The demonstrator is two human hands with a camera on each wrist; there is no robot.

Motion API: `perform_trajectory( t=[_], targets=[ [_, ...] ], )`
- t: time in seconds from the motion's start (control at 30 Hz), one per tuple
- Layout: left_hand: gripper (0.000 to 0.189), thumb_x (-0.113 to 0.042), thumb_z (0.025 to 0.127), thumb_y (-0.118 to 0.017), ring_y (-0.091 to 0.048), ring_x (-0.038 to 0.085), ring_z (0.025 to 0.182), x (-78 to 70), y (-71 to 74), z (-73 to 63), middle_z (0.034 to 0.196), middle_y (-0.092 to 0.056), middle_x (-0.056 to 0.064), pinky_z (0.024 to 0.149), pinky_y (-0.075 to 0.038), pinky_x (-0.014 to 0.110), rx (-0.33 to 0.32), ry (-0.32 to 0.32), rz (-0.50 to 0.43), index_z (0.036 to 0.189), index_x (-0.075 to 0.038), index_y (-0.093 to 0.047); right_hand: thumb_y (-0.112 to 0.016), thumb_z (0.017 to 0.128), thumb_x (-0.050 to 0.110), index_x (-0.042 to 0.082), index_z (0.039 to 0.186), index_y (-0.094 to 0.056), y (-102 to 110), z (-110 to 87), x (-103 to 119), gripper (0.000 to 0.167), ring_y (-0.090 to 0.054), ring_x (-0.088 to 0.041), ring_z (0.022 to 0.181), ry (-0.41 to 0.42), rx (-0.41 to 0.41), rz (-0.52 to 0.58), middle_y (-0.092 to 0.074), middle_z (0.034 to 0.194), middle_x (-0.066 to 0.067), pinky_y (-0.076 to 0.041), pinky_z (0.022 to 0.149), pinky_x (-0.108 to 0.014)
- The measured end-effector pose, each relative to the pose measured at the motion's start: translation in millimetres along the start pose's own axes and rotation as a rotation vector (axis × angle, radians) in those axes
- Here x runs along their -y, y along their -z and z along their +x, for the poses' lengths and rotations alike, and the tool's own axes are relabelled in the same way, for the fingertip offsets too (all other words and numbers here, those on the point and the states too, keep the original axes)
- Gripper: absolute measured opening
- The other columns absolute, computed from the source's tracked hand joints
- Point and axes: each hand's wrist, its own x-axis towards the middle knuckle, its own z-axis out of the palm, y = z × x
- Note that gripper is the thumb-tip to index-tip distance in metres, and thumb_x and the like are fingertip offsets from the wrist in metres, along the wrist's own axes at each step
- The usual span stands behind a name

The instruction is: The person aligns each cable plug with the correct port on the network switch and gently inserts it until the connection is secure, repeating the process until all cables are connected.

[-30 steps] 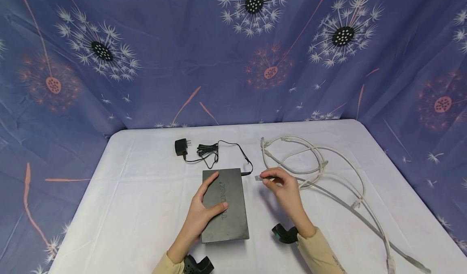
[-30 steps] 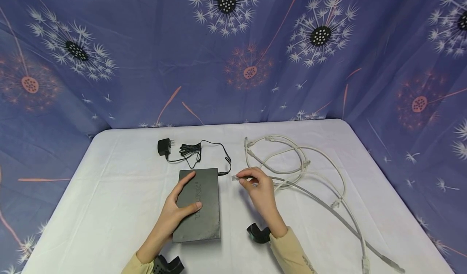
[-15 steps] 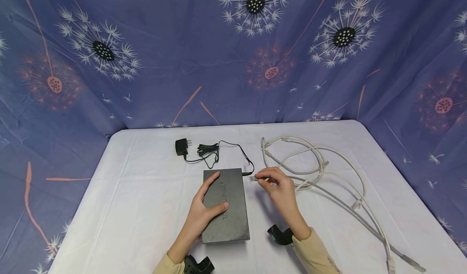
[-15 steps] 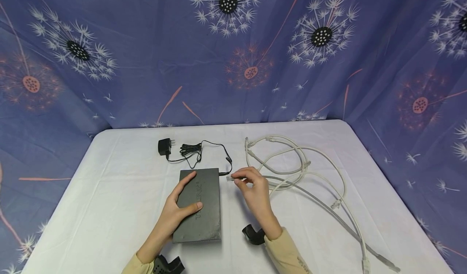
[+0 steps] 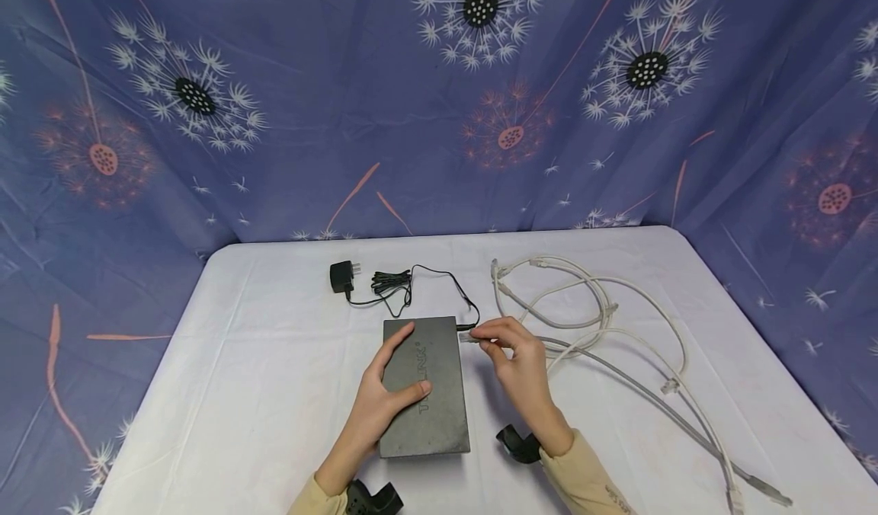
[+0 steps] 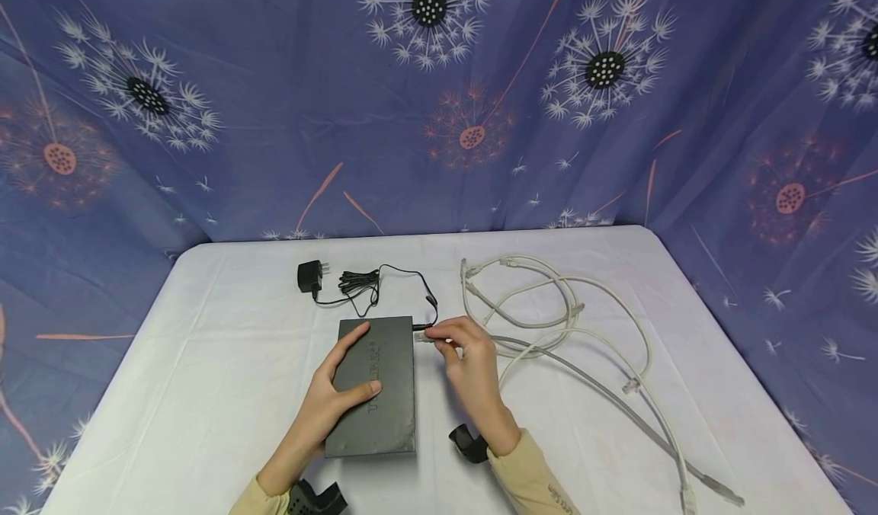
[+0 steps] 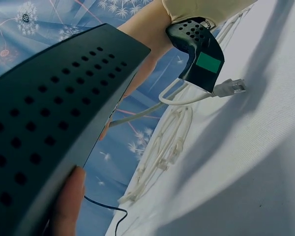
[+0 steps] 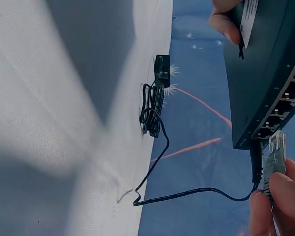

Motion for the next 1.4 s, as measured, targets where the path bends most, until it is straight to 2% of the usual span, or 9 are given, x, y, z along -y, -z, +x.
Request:
perform_trajectory(
  t=[0.17,0.67,0.77,0.9,1.03,1.23,1.4],
  targets=[
    [0.076,-0.011,0.078,-0.078,-0.035,0.029,0.129,0.7,0.2,0.1,0.148,-0.035,0.004,0.099,-0.027,0.05,-0.002,0.005,-0.012,0.143,-0.031,-0.044,-0.074,0.07,-0.019,0.005,0.088,-0.075,-1.5,-1.8,-4.2,0.03,-0.065,-0.017,0.078,0.027,0.0,-0.017,-0.068,0.088,0.0,-0.047,0.067,-0.019],
    [0.076,-0.014,0.077,-0.078,-0.037,0.028,0.13,-3.0,3.3,-1.6,0.147,-0.036,0.001,0.1,-0.027,0.051,0.013,0.012,-0.028,0.142,-0.036,-0.044,-0.074,0.067,-0.021,0.005,0.085,-0.074,-2.7,-1.6,-3.2,0.032,-0.064,-0.017,0.077,0.125,0.016,-0.088,-0.066,0.087,-0.002,-0.047,0.064,-0.02],
    [0.076,-0.014,0.078,-0.077,-0.035,0.028,0.132,-3.8,4.3,-1.5,0.148,-0.035,0.001,0.1,-0.026,0.051,0.02,0.011,-0.025,0.142,-0.036,-0.044,-0.075,0.068,-0.018,0.005,0.085,-0.074,-2.0,-1.1,-2.6,0.029,-0.063,-0.017,0.08,0.132,0.031,-0.095,-0.066,0.087,-0.001,-0.046,0.068,-0.02],
    [0.076,-0.013,0.078,-0.077,-0.034,0.028,0.132,-4.1,5.1,-0.6,0.149,-0.035,0.002,0.1,-0.026,0.052,0.029,0.0,-0.018,0.143,-0.034,-0.044,-0.076,0.067,-0.018,0.006,0.083,-0.073,-2.4,0.1,-3.1,0.028,-0.062,-0.018,0.082,0.179,0.032,-0.102,-0.066,0.087,-0.001,-0.044,0.074,-0.025],
    [0.075,-0.012,0.079,-0.076,-0.034,0.029,0.132,-4.0,4.7,0.1,0.149,-0.034,0.004,0.1,-0.026,0.052,0.043,-0.014,-0.006,0.144,-0.032,-0.043,-0.077,0.065,-0.017,0.006,0.082,-0.072,-3.2,0.7,-3.6,0.029,-0.061,-0.019,0.081,0.226,0.038,-0.116,-0.066,0.087,-0.002,-0.04,0.071,-0.029],
    [0.076,-0.013,0.077,-0.078,-0.036,0.026,0.13,-5.8,2.6,-0.2,0.148,-0.036,0.001,0.1,-0.026,0.051,0.032,-0.022,-0.007,0.142,-0.034,-0.045,-0.074,0.069,-0.019,0.003,0.085,-0.072,-1.9,0.9,-3.5,0.027,-0.061,-0.022,0.085,0.197,0.059,-0.037,-0.065,0.09,-0.005,-0.044,0.079,-0.021],
    [0.075,-0.014,0.077,-0.078,-0.036,0.026,0.13,-5.5,3.3,-0.2,0.148,-0.036,0.0,0.1,-0.026,0.051,0.034,-0.02,0.011,0.142,-0.035,-0.045,-0.074,0.069,-0.019,0.003,0.085,-0.071,-0.5,-0.4,-5.5,0.027,-0.062,-0.021,0.084,0.182,0.054,-0.01,-0.065,0.091,-0.006,-0.044,0.08,-0.017]
  ],
)
